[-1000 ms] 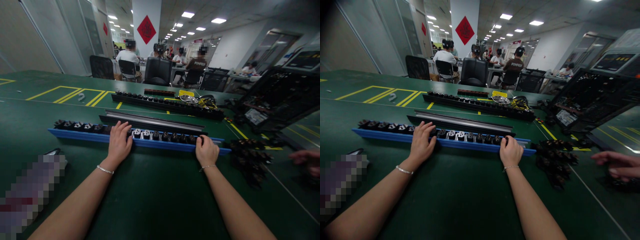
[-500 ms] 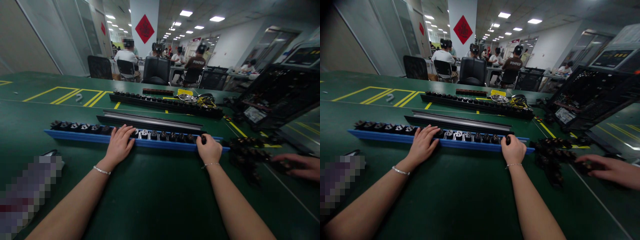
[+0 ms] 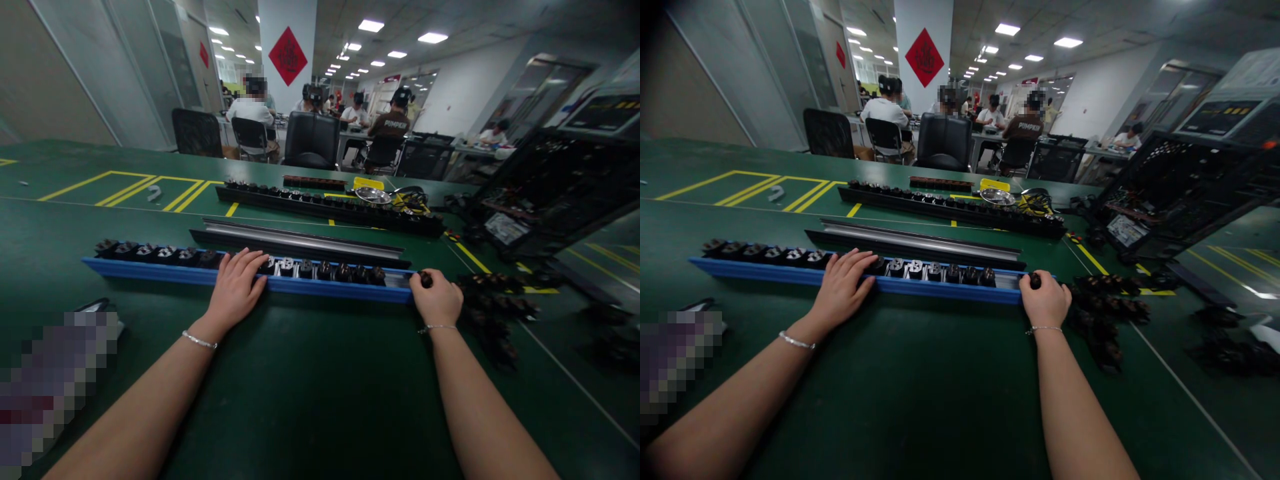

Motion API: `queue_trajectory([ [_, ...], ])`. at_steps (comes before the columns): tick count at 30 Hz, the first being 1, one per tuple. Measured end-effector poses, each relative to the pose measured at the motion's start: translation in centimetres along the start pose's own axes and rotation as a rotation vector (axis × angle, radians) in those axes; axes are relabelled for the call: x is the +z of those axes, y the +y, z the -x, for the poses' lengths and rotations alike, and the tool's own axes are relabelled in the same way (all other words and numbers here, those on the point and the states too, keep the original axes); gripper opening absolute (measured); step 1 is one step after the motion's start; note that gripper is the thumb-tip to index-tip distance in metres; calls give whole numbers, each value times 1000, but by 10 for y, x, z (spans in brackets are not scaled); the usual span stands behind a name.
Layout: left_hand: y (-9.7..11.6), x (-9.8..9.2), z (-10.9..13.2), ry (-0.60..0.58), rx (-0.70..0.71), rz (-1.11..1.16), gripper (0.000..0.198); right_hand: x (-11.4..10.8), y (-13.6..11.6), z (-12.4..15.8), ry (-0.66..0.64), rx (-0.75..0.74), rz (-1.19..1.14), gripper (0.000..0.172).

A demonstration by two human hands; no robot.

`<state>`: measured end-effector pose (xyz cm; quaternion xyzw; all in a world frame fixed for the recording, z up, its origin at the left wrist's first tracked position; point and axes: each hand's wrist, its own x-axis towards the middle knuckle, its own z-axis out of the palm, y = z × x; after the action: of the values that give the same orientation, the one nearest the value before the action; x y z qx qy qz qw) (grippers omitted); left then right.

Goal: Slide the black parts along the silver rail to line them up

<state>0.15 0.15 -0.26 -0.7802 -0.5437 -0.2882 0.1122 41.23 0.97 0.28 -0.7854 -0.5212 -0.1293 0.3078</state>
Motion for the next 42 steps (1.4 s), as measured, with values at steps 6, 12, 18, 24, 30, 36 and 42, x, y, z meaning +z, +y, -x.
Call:
queue_trajectory([
  [6, 1, -1, 0, 6, -1, 2, 42, -3, 6, -4, -20, 46, 18, 37],
  [12, 0, -1, 0, 2, -6, 8, 43, -6, 11, -7, -41, 112, -71, 38],
  [18, 1, -2, -1, 10, 0, 3, 42, -5, 23, -12, -1, 159, -113, 37],
  [24, 1, -2, -1, -2, -9, 15, 43, -4, 29, -14, -12, 192, -146, 38],
  [30, 0, -2, -1, -10, -11, 21, 44, -3, 33, -15, 2, 255, -191, 38],
  [36, 2, -3, -1, -11, -8, 14, 42, -4, 36, -17, 14, 332, -225, 38],
  [42, 1, -3, -1, -7, -10, 14, 42, -3, 36, -17, 49, 327, -241, 36],
])
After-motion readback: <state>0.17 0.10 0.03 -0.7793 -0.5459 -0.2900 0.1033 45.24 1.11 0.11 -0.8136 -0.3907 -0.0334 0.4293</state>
